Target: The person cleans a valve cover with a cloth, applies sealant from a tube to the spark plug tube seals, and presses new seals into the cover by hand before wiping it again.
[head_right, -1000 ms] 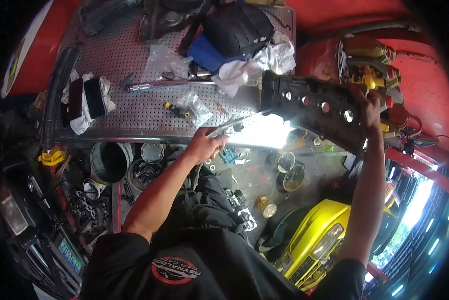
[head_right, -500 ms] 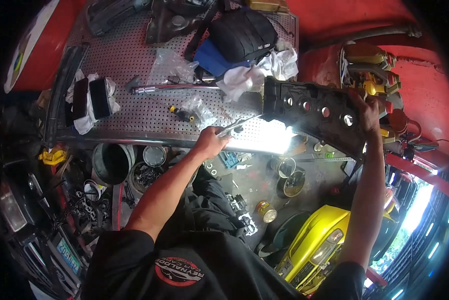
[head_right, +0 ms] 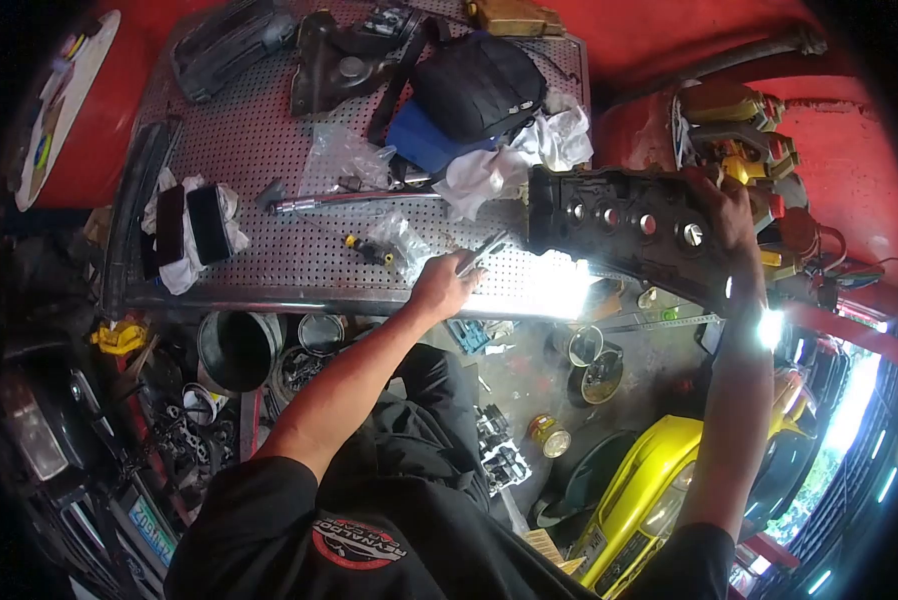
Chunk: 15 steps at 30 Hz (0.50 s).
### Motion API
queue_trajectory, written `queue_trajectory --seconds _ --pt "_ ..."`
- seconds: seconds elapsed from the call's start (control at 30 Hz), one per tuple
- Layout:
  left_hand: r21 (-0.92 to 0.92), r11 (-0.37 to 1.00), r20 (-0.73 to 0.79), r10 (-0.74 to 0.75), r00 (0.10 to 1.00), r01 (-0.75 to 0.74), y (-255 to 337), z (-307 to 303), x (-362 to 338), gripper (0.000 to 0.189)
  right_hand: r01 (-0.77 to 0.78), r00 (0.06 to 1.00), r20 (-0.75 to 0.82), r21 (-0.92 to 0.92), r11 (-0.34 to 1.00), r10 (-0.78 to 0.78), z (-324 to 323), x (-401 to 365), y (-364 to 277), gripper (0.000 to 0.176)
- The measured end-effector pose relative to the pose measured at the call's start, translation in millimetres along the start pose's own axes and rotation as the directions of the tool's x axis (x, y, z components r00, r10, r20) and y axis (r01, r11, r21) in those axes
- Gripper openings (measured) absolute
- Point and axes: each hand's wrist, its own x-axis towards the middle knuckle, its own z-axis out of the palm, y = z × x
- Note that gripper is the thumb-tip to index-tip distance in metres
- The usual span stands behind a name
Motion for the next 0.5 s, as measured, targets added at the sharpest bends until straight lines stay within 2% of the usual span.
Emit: queue_trajectory --seconds 0.07,0.1,0.13,0.17,0.2,0.23,0.27,0.3,0.33,0.4,0.47,0.5 --pt "-0.02 0.993 -0.025 -0.115 0.993 0.114 23 -7 6 0.024 0.082 0.996 0.024 -0.071 0.994 -0.081 -5 1 4 0.03" --pt "-0.011 0.996 -0.038 -0.094 0.995 0.094 23 -7 14 0.023 0.124 0.992 0.037 -0.102 0.987 -0.121 -5 3 7 0.03" --pt "-0.001 0.997 -0.049 -0.074 0.996 0.074 20 -7 20 0.023 0.443 0.893 0.099 -0.37 0.817 -0.439 -6 2 12 0.026" --pt "0.006 0.998 -0.061 -0.055 0.997 0.056 18 -5 24 0.022 0.293 0.954 0.042 -0.335 0.895 -0.296 -7 1 15 0.026" --pt "-0.045 0.999 -0.104 0.003 0.995 -0.007 14 -6 27 0.023 0.14 0.989 -0.01 -0.295 0.945 -0.149 -10 1 14 0.028" --pt "-0.107 0.994 -0.078 0.006 0.997 -0.015 17 -13 27 0.023 -0.019 0.998 -0.057 -0.248 0.969 0.005 -12 1 11 0.029" --pt "-0.127 0.992 -0.056 -0.008 0.998 0.001 19 -17 21 0.024 0.156 0.988 0.017 -0.2 0.967 -0.155 -13 -3 11 0.035" --pt "-0.134 0.991 -0.022 -0.028 0.999 0.024 26 -21 11 0.024 0.301 0.951 0.062 -0.394 0.869 -0.302 -14 -14 13 0.039" --pt "-0.119 0.988 -0.103 0.085 0.991 -0.098 12 -10 14 0.021 0.442 0.883 0.135 -0.56 0.701 -0.449 -12 -17 5 0.043" --pt "-0.265 0.964 -0.061 0.001 0.998 -0.017 -11 6 34 0.023 0.484 0.845 0.149 -0.62 0.617 -0.513 -3 -23 -10 0.042" --pt "-0.475 0.866 0.08 -0.133 0.988 0.155 1 2 43 0.021 0.332 0.933 0.02 -0.43 0.84 -0.359 8 -33 -22 0.035" --pt "-0.524 0.836 0.094 -0.134 0.987 0.163 5 1 44 0.019 0.311 0.94 -0.001 -0.41 0.858 -0.341 10 -34 -24 0.036"
